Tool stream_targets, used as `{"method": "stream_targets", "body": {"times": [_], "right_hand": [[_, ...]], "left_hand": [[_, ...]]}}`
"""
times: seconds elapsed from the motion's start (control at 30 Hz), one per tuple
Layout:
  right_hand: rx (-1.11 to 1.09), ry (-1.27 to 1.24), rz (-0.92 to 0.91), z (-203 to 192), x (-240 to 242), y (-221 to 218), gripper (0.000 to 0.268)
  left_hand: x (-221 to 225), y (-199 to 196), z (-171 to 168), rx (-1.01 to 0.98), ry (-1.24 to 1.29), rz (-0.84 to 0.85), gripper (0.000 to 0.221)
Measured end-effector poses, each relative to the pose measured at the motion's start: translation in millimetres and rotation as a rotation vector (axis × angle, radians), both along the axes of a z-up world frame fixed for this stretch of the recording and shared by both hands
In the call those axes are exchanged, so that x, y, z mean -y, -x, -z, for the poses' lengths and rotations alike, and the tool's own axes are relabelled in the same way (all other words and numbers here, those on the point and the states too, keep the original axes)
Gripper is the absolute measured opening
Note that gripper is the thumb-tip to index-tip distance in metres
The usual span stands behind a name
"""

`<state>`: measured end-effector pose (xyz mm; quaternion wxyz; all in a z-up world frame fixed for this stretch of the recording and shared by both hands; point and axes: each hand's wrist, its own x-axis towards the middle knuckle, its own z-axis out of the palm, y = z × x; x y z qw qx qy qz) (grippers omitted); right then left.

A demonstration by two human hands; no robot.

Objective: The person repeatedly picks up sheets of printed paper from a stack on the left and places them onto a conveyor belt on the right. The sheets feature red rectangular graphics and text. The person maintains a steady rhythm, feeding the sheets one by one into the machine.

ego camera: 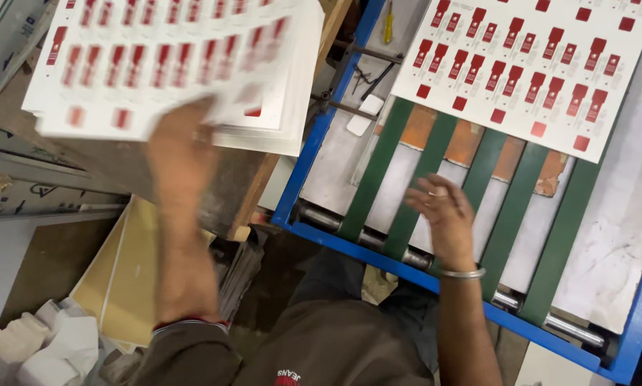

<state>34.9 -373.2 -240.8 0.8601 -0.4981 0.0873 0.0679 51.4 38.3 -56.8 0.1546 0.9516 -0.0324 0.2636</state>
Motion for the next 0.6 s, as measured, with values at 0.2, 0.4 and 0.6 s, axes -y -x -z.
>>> {"method": "stream_targets", "body": {"times": [0.2, 0.4, 0.6], "right_hand": [[0.162, -0.270, -0.153, -51, -63, 12, 0.049], [0.027, 0.007, 0.444, 14, 35, -29, 0.029], [0.079, 0.188, 0.803, 77, 135, -42, 0.029]], "left_hand": [[171, 17, 45, -0.193, -0.310, 0.503, 0.058], [150, -2, 15, -0.242, -0.375, 0.406, 0.075], [38, -12, 1, -0.056, -0.330, 0.053, 0.075]]}}
